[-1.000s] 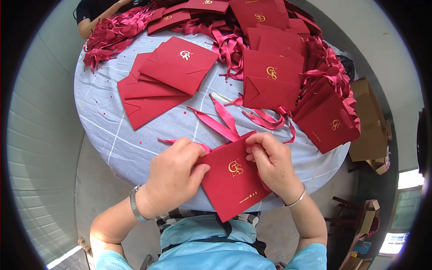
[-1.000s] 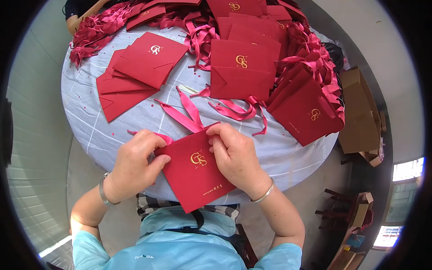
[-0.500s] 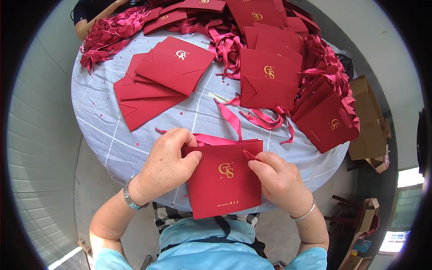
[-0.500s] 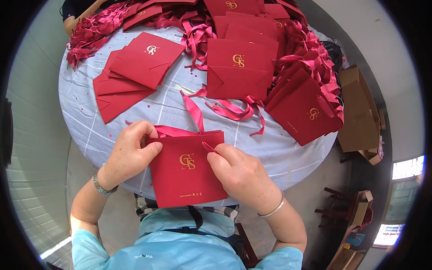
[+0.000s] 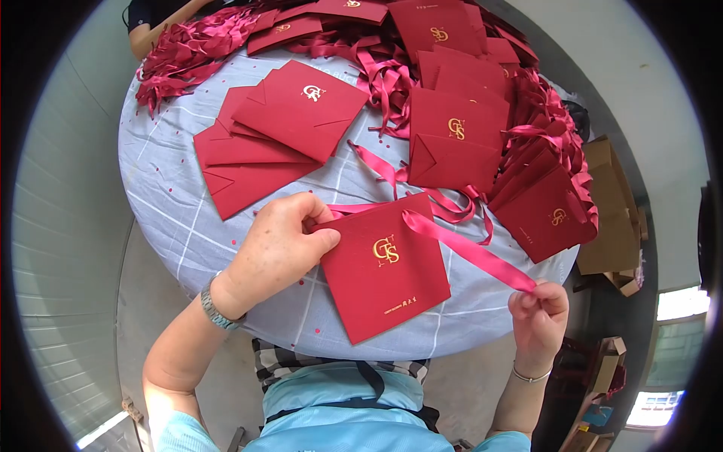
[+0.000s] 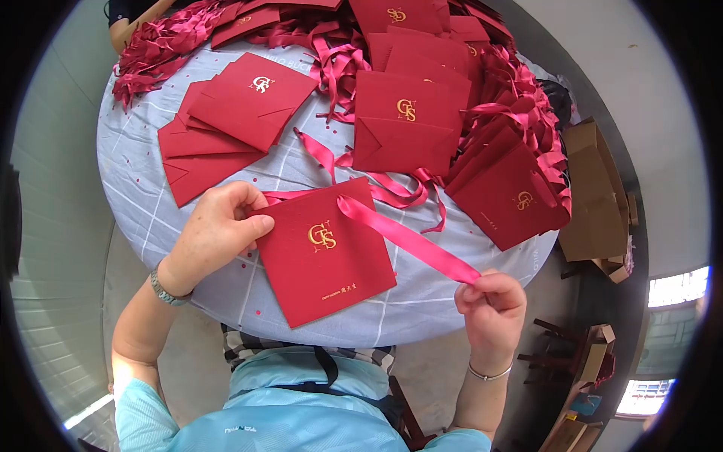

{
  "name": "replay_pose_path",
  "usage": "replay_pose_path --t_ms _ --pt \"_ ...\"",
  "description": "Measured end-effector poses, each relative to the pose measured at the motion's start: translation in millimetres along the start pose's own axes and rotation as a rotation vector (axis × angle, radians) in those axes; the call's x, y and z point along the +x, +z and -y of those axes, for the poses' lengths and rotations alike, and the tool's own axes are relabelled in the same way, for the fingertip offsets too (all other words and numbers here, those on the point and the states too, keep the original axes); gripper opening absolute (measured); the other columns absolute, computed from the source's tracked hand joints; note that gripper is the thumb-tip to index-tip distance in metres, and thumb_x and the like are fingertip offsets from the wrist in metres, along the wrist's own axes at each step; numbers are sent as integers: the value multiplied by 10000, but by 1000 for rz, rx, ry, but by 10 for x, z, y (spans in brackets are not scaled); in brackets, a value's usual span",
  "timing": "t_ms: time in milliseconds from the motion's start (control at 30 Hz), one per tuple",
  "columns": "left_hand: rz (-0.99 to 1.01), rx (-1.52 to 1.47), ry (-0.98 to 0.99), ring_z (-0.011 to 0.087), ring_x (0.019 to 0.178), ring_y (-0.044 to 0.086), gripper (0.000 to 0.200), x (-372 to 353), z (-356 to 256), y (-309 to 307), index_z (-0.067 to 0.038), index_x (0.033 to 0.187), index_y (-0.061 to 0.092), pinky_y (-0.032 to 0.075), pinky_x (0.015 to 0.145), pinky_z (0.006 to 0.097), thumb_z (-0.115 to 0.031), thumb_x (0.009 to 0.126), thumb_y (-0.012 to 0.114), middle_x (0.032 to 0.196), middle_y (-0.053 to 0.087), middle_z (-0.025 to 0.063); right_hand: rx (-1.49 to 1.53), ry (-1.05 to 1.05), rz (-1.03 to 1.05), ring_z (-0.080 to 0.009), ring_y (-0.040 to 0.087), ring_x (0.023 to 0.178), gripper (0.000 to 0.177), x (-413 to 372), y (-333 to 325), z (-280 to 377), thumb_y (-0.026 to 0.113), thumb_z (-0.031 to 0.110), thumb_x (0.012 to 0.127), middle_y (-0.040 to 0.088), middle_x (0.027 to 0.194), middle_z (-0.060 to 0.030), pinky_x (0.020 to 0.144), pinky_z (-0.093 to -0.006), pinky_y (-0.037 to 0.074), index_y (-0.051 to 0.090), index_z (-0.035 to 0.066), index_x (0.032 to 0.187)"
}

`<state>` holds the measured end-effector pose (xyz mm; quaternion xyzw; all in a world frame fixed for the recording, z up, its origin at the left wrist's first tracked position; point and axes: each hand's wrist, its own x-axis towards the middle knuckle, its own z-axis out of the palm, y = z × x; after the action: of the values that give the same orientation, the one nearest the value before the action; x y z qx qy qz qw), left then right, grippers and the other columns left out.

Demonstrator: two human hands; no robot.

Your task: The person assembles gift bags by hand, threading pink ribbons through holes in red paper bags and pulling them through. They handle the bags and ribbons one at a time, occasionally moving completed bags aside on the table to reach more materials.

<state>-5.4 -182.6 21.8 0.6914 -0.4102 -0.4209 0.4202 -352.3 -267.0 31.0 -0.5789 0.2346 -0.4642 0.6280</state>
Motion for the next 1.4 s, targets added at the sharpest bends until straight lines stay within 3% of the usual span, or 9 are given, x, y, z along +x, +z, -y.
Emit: replay_pose_path --t_ms 233,333,433,533,600,667,800,1333,1400 --pt "227 -94 -147 79 619 591 157 104 -25 -85 44 1012 620 502 563 215 -13 867 638 816 633 44 -291 -399 175 -166 511 762 278 367 562 14 677 296 916 547 926 -91 678 -299 444 668 44 1033" --pt "280 -95 -138 74 644 583 196 136 -32 -91 48 1060 626 500 584 222 6 869 621 815 633 40 -536 -458 223 -279 614 962 189 515 1001 125 660 240 920 611 1095 -179 789 -365 491 695 55 941" --pt "306 -87 -137 72 676 571 214 165 -28 -85 47 1081 631 491 603 231 20 871 603 832 636 36 -642 -161 688 -208 672 830 180 717 1139 162 652 52 883 678 882 -111 718 -322 519 649 1 1055" --pt "264 -16 -75 160 756 660 223 156 -56 -61 58 1037 657 527 657 309 -35 843 600 868 692 111 -576 358 442 -120 618 709 277 708 1318 -254 577 -83 859 626 798 -61 645 -237 502 546 -32 1129" --pt "256 10 -34 196 793 662 216 144 -73 -39 60 1010 663 524 699 331 -43 830 600 872 694 147 -651 359 415 -121 638 727 205 686 1328 -461 634 -25 869 647 807 -68 641 -236 508 577 -29 1066" --pt "267 13 -50 133 763 614 204 129 -89 -40 31 1035 659 498 664 292 -55 858 602 867 668 80 -873 42 436 -264 676 730 214 619 1332 -575 706 90 841 673 820 -135 645 -334 525 619 5 1018" --pt "284 11 -78 76 739 572 183 134 -40 -24 -9 1051 655 477 624 258 -88 895 600 866 641 19 -916 -123 359 -275 679 725 110 610 1403 -593 712 102 836 672 790 -124 636 -346 529 659 17 881" --pt "237 -79 -29 72 652 562 154 51 66 -60 2 1015 637 478 558 259 -99 905 600 791 612 17 -1025 -55 311 -182 612 578 78 693 1585 -597 694 48 814 633 673 -102 546 -294 471 637 6 784" --pt "151 -80 21 312 879 671 184 56 103 -42 62 959 656 513 805 383 -75 847 606 922 684 212 -1202 -180 357 -238 611 566 105 715 1623 -592 685 62 810 611 652 -119 529 -330 467 609 16 754"
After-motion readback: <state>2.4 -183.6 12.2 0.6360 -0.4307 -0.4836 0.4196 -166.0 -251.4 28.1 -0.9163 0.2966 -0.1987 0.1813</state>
